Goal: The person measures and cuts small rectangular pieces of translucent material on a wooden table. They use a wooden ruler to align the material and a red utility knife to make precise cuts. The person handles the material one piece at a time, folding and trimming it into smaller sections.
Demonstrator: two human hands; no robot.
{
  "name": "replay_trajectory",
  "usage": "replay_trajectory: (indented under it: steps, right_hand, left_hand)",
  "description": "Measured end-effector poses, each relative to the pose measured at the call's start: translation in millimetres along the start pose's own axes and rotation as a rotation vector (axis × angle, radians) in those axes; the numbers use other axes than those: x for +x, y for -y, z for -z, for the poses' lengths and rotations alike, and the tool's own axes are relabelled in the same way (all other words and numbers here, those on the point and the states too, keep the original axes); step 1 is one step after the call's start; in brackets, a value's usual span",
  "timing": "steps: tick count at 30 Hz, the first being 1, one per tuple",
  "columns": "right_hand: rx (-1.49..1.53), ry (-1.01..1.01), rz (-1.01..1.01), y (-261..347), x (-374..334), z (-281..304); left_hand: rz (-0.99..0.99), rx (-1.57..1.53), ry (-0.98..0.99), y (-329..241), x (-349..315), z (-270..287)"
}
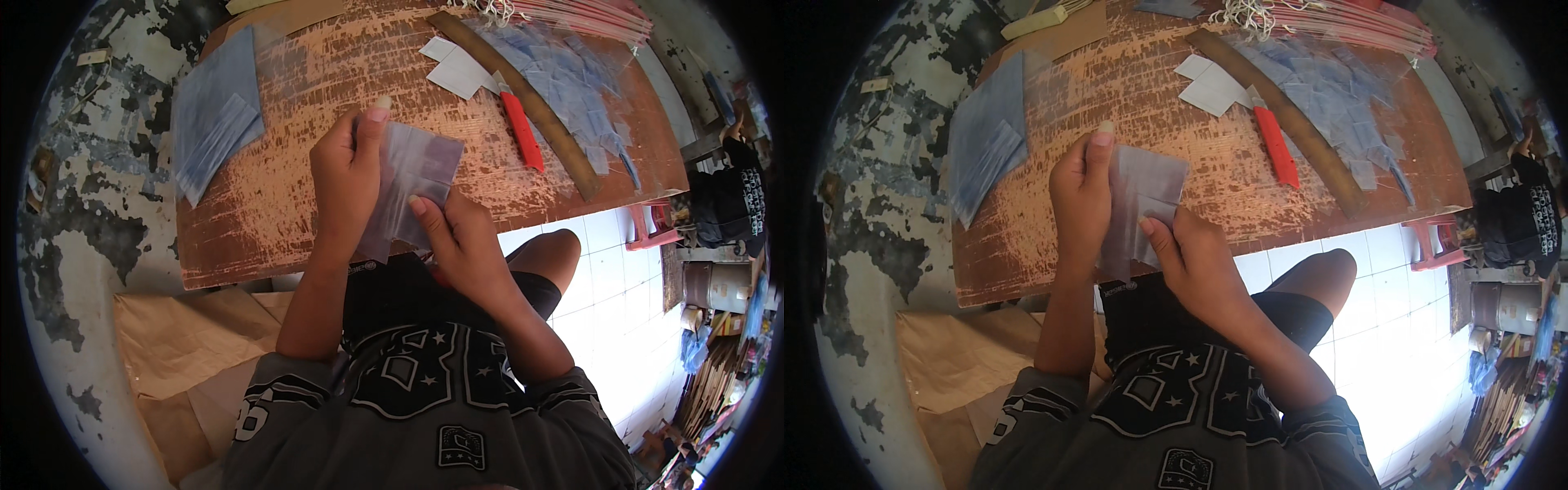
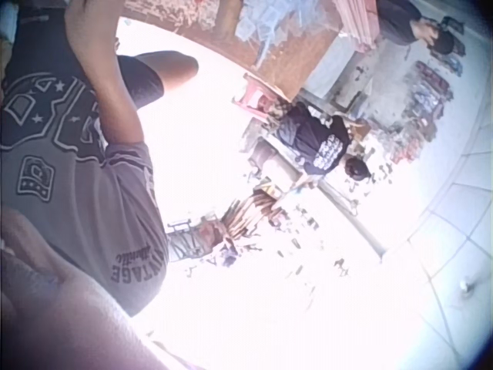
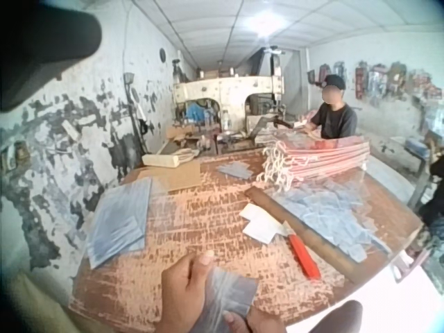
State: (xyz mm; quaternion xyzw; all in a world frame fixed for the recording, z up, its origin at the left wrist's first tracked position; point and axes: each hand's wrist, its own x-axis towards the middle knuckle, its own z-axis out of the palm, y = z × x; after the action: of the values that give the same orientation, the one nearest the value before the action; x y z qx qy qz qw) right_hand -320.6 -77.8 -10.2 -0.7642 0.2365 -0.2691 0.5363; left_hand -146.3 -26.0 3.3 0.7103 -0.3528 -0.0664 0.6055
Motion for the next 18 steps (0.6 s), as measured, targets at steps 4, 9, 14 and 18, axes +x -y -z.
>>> replay_trajectory:
  steps: [4, 9, 14, 18]
  right_hand:
    - [-0.009, 0.038, 0.024, 0, 6, 15]
    - [0.138, 0.065, 0.027, 4, 9, 31]
    - [0.166, 0.113, 0.065, 1, 13, 39]
    - [0.139, 0.126, 0.034, 4, 10, 44]
  left_hand:
    - [0.245, -0.339, 0.085, -5, -4, 7]
    - [0.408, -0.411, 0.259, -25, -16, 18]
    - [0.395, -0.419, 0.354, -18, -30, 24]
    - [0.306, -0.484, 0.336, -15, -33, 18]
